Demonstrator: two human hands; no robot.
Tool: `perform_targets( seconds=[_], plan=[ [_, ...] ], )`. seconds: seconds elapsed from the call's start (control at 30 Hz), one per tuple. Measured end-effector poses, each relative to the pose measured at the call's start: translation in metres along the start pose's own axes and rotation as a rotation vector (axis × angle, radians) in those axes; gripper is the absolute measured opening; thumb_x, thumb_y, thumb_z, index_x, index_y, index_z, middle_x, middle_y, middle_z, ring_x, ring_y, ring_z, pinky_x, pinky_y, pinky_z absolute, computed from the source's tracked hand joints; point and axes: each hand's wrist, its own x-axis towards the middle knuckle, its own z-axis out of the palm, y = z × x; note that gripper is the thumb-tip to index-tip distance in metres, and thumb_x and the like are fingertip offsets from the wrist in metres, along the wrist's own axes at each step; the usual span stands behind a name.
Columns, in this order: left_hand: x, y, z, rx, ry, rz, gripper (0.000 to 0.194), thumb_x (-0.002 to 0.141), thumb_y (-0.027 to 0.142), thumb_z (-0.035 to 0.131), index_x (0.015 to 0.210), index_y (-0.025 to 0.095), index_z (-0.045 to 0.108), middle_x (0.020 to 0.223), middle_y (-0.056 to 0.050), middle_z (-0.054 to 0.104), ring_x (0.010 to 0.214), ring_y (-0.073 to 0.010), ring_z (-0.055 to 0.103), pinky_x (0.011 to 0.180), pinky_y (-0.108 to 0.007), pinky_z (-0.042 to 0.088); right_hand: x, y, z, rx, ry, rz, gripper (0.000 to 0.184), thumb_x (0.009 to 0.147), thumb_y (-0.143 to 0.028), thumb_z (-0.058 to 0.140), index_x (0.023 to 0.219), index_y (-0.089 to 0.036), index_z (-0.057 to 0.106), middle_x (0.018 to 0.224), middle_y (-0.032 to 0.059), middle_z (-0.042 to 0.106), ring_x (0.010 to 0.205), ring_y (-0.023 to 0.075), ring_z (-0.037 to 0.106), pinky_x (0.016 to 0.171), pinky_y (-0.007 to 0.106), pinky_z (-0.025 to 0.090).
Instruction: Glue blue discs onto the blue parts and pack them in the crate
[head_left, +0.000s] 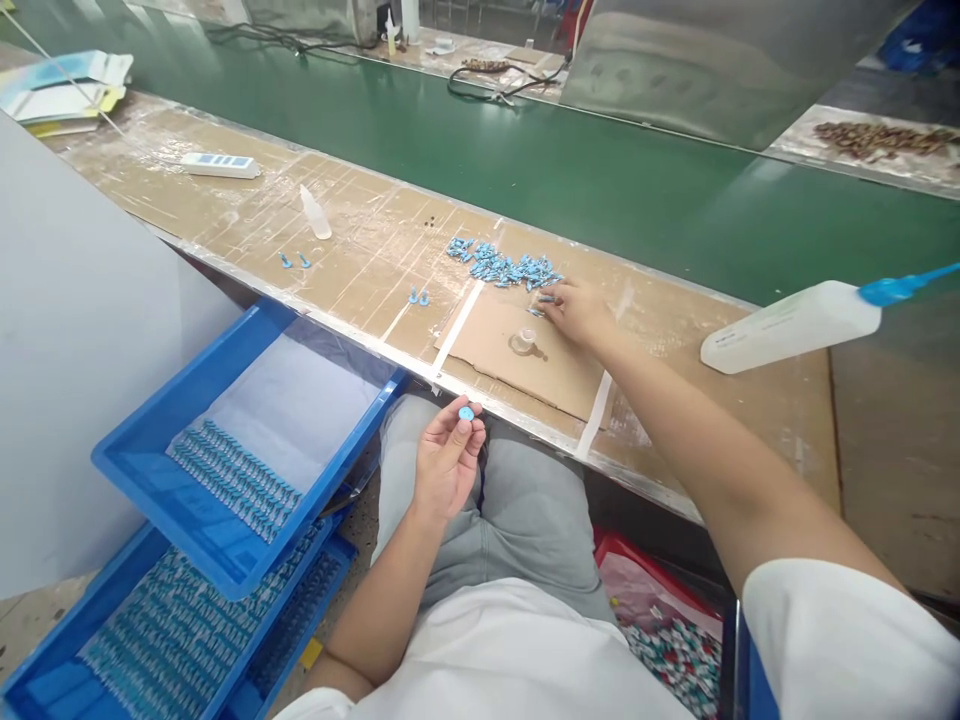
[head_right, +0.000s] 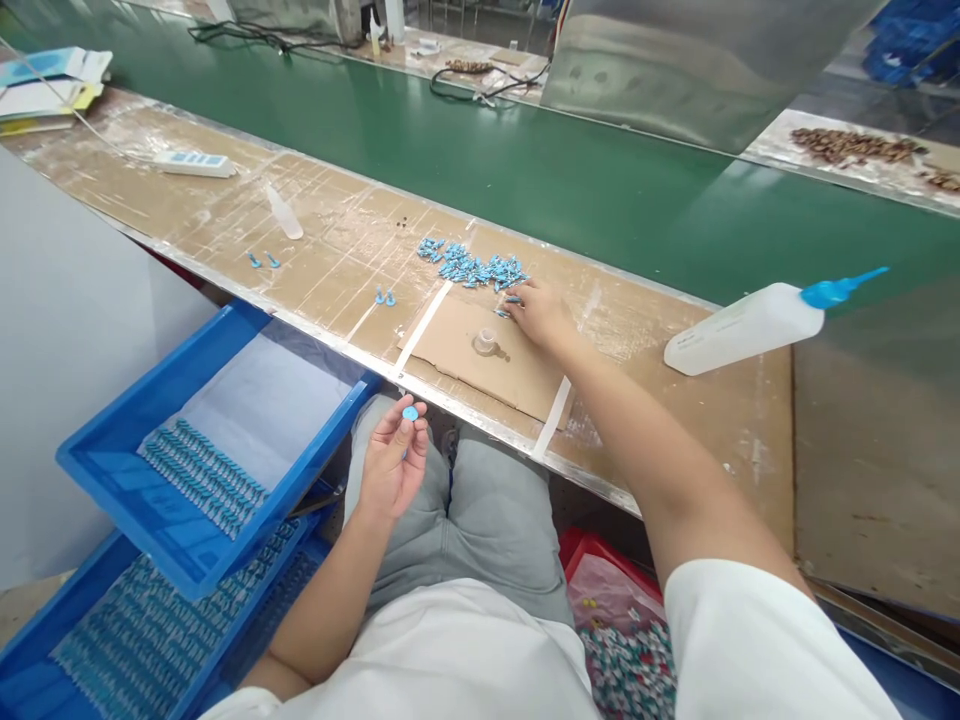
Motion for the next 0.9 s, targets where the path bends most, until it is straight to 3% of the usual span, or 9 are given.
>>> perform_targets(
  seconds=[0.13, 0.33, 0.57, 0.77, 0.9],
  plan=[
    [0.002, -0.001, 0.001, -0.009, 0.03, -0.046, 0.031, 0.067, 0.012, 0.083, 0.097, 0.016, 0.076, 0.096, -0.005, 0.076, 0.075, -0.0064, 0.071, 0.075, -0.014, 0.056, 0.014, 0.019, 0.008, -0.023, -0.083, 0.004, 0.027, 0.086, -0.029, 0.058, 0.102, -0.016, 0.074, 0.099, 0.0111, 0.072, 0.086, 0.0241, 0.064, 0.084, 0.038, 0.049],
    [0.004, -0.006, 0.002, -0.041, 0.062, -0.114, 0.027, 0.071, 0.009, 0.078, 0.097, 0.014, 0.075, 0.098, -0.007, 0.076, 0.077, -0.0082, 0.072, 0.076, -0.015, 0.058, 0.017, 0.031, 0.01, -0.061, -0.168, -0.134, 0.026, 0.086, -0.024, 0.054, 0.102, -0.017, 0.073, 0.109, 0.0117, 0.069, 0.097, 0.0256, 0.062, 0.089, 0.039, 0.048],
    [0.006, -0.014, 0.004, -0.03, 0.052, -0.172, 0.025, 0.073, 0.009, 0.077, 0.097, 0.013, 0.075, 0.096, -0.006, 0.076, 0.077, -0.0085, 0.072, 0.075, -0.015, 0.058, -0.006, 0.028, 0.001, 0.12, 0.009, -0.055, 0.029, 0.091, -0.026, 0.046, 0.104, -0.018, 0.071, 0.11, 0.0114, 0.071, 0.105, 0.0234, 0.064, 0.097, 0.04, 0.049],
    [0.007, -0.018, 0.007, 0.008, 0.043, -0.185, 0.027, 0.072, 0.01, 0.078, 0.098, 0.014, 0.075, 0.097, -0.007, 0.076, 0.078, -0.0095, 0.072, 0.078, -0.017, 0.059, -0.022, 0.027, -0.01, 0.129, 0.021, 0.013, 0.027, 0.085, -0.031, 0.058, 0.103, -0.017, 0.073, 0.098, 0.0106, 0.074, 0.082, 0.0218, 0.067, 0.083, 0.04, 0.054],
    [0.005, -0.021, 0.006, 0.014, 0.01, -0.205, 0.028, 0.072, 0.011, 0.079, 0.099, 0.013, 0.075, 0.098, -0.008, 0.076, 0.079, -0.0107, 0.073, 0.078, -0.018, 0.059, -0.028, 0.027, -0.014, 0.257, 0.033, 0.083, 0.028, 0.079, -0.033, 0.067, 0.1, -0.016, 0.074, 0.091, 0.0089, 0.075, 0.074, 0.0201, 0.069, 0.078, 0.038, 0.056]
  ],
)
